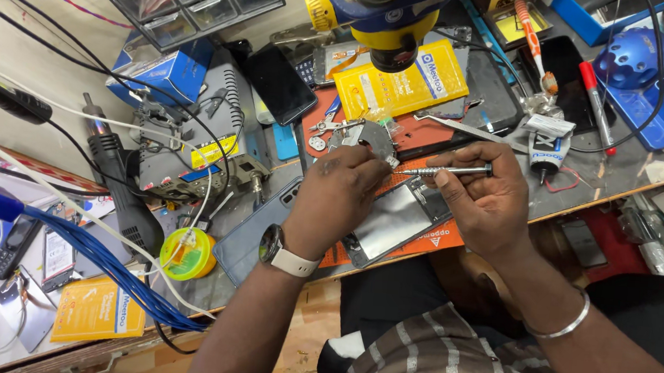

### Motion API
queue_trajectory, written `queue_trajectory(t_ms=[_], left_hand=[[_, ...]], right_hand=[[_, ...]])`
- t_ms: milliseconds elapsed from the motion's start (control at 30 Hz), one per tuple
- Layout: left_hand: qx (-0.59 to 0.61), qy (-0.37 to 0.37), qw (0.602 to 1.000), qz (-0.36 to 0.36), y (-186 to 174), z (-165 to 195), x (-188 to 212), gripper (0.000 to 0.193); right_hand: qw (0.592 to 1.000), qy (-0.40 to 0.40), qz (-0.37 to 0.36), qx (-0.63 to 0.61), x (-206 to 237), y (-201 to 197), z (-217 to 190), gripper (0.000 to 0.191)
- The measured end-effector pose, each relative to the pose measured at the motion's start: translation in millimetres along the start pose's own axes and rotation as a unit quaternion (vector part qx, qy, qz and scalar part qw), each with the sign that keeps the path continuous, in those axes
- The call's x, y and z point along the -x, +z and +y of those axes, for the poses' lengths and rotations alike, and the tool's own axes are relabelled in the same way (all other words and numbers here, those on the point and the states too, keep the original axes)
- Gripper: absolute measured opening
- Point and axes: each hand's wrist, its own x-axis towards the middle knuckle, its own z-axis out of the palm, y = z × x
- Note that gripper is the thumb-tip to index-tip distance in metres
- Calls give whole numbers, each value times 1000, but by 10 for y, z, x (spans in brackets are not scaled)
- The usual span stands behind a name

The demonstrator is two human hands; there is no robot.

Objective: The person uses a precision screwdriver to remove screws from a disassembled smartphone chassis on a repair bench. They then use a red marker to write on the back of the device and place it into a protective case.

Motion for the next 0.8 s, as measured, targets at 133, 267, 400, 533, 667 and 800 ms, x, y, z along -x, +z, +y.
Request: queue_trajectory(t_ms=[133,267,400,533,667,800], left_hand=[[9,-3,998,61,45,-27,-44,13],[13,-10,994,108,43,-10,19,15],[-5,-48,987,156,23,-7,34,10],[7,-69,982,177,-2,41,44,8],[11,-71,980,186,-7,96,39,8],[22,-66,981,183,-41,119,69,8]], right_hand=[[997,-42,57,27,-25,40,-8,27],[994,-58,70,61,-78,86,40,25],[993,-49,66,84,-77,140,68,23],[995,-60,59,60,-81,178,58,23],[994,-55,54,73,-39,172,6,22],[994,-72,41,65,52,170,-63,23]])
